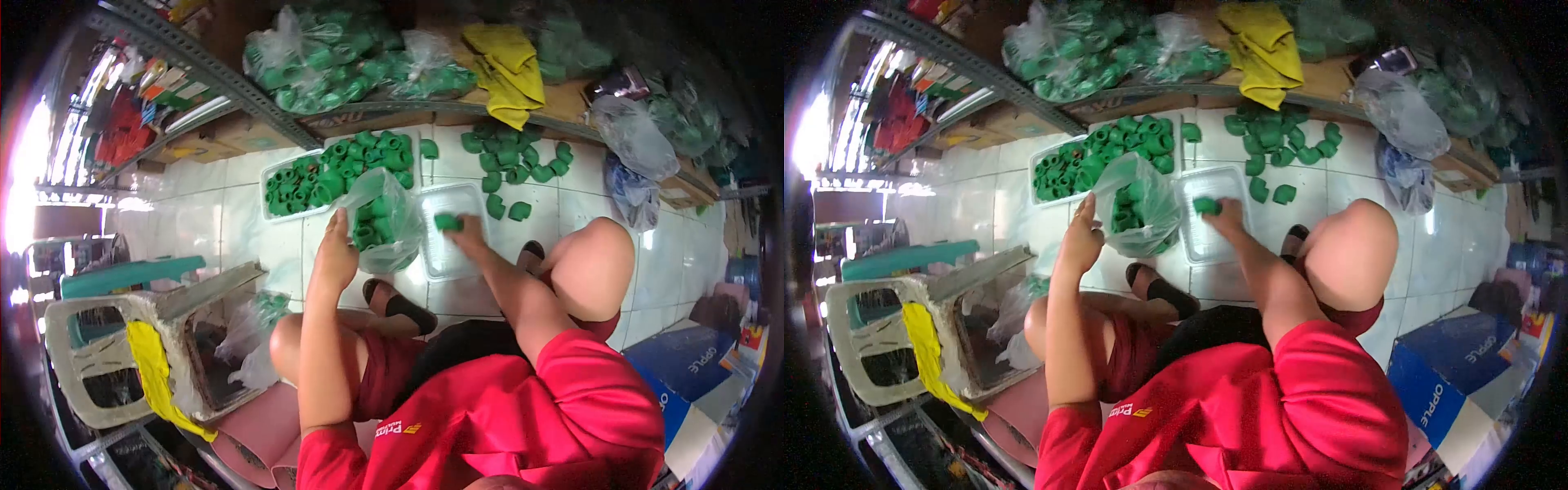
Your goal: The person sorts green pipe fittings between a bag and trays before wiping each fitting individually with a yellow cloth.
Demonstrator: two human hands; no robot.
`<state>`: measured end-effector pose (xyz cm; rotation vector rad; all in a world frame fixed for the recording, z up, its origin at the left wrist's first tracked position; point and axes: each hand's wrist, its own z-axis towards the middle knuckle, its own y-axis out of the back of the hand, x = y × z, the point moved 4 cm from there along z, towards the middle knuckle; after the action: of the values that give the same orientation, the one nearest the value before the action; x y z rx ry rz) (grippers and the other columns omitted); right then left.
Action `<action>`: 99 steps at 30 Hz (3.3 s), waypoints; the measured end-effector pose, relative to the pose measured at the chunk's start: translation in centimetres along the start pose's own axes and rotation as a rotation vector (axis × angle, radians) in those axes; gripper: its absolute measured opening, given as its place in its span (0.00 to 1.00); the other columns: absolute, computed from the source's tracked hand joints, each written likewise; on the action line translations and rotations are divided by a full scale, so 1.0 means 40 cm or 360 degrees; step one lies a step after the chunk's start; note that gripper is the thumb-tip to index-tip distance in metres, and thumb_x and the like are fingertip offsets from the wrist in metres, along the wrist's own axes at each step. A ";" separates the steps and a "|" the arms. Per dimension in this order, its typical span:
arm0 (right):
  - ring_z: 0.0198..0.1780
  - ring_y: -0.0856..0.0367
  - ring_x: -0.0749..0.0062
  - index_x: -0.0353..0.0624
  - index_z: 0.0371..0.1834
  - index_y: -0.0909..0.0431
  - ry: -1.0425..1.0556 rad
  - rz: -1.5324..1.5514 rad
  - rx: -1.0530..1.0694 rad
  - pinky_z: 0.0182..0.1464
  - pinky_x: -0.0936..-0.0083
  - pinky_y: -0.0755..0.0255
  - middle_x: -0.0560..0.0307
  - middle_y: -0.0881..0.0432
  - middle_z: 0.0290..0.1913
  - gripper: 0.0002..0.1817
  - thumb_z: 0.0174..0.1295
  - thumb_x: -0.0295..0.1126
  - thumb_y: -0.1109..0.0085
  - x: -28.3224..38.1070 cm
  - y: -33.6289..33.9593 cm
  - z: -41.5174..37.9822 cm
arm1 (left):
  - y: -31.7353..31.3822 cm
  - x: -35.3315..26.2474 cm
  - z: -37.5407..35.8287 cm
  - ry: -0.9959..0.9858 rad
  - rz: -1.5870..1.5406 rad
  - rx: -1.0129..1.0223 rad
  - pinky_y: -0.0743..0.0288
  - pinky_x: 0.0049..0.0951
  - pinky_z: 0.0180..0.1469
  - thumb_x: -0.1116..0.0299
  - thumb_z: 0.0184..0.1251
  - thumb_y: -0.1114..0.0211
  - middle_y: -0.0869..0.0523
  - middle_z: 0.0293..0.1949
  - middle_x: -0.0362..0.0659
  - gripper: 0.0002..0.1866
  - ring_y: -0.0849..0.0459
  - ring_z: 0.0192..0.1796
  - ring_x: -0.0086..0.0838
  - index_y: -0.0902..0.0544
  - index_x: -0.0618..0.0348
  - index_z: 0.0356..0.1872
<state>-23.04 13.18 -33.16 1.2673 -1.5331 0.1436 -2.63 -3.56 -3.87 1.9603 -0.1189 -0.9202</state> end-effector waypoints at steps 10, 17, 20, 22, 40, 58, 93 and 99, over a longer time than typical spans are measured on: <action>0.60 0.38 0.57 0.38 0.57 0.37 0.0889 0.0634 -0.0234 0.61 0.70 0.44 0.44 0.37 0.58 0.36 0.48 0.45 0.34 0.634 0.125 -0.177 | 0.021 -0.040 -0.011 0.0051 0.0060 -0.0059 0.43 0.31 0.65 0.85 0.49 0.55 0.39 0.63 0.59 0.32 0.39 0.65 0.44 0.41 0.71 0.62; 0.64 0.42 0.51 0.48 0.54 0.31 0.1193 0.0137 0.0110 0.65 0.56 0.49 0.44 0.38 0.62 0.28 0.52 0.48 0.39 0.581 0.044 -0.217 | 0.014 0.010 -0.007 0.0084 0.0103 -0.0135 0.42 0.33 0.64 0.84 0.50 0.55 0.40 0.63 0.60 0.31 0.38 0.65 0.44 0.41 0.71 0.62; 0.63 0.40 0.55 0.53 0.51 0.28 0.1235 -0.0648 0.0352 0.65 0.44 0.58 0.50 0.34 0.59 0.23 0.55 0.49 0.44 0.538 0.054 -0.240 | 0.016 0.027 0.003 0.0137 0.0186 -0.0203 0.39 0.33 0.63 0.82 0.51 0.53 0.37 0.62 0.60 0.30 0.36 0.63 0.46 0.39 0.68 0.62; 0.59 0.34 0.59 0.53 0.46 0.25 0.1223 -0.0959 0.0664 0.64 0.39 0.63 0.55 0.27 0.51 0.16 0.56 0.44 0.46 0.516 0.050 -0.234 | 0.013 0.049 0.012 0.0257 0.0133 -0.0241 0.32 0.35 0.56 0.78 0.53 0.50 0.26 0.53 0.58 0.24 0.27 0.56 0.46 0.29 0.64 0.56; 0.44 0.25 0.67 0.58 0.30 0.19 0.1861 -0.0868 0.0338 0.64 0.50 0.52 0.66 0.20 0.32 0.09 0.51 0.29 0.48 0.808 0.032 -0.266 | 0.115 0.477 -0.002 0.0846 0.0032 -0.1200 0.24 0.29 0.29 0.71 0.50 0.41 0.17 0.34 0.51 0.24 0.19 0.25 0.35 0.30 0.59 0.52; 0.44 0.24 0.62 0.53 0.37 0.18 0.1632 -0.0639 0.0535 0.47 0.63 0.34 0.58 0.20 0.38 0.09 0.54 0.34 0.47 0.792 0.002 -0.158 | 0.156 0.382 -0.009 0.0932 -0.0671 -0.1419 0.29 0.36 0.44 0.74 0.49 0.47 0.17 0.34 0.56 0.16 0.19 0.37 0.45 0.23 0.61 0.42; 0.46 0.23 0.68 0.38 0.48 0.24 0.0560 0.0352 -0.0539 0.49 0.76 0.32 0.52 0.20 0.44 0.20 0.54 0.39 0.43 0.669 0.773 0.189 | 0.040 -0.404 0.196 -0.0445 -0.1058 -0.0250 0.32 0.22 0.46 0.68 0.60 0.41 0.22 0.35 0.40 0.17 0.26 0.40 0.23 0.25 0.63 0.49; 0.38 0.26 0.80 0.41 0.45 0.25 0.1310 0.0993 -0.0276 0.42 0.82 0.32 0.63 0.23 0.36 0.14 0.55 0.31 0.42 0.890 0.962 0.052 | 0.072 -0.393 0.199 -0.0482 -0.1339 -0.0437 0.33 0.19 0.44 0.66 0.64 0.44 0.22 0.37 0.38 0.16 0.27 0.38 0.20 0.25 0.64 0.50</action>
<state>-47.74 5.89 12.53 0.4395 -1.1141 0.8096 -18.20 -4.09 4.85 1.5857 0.6746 -1.6660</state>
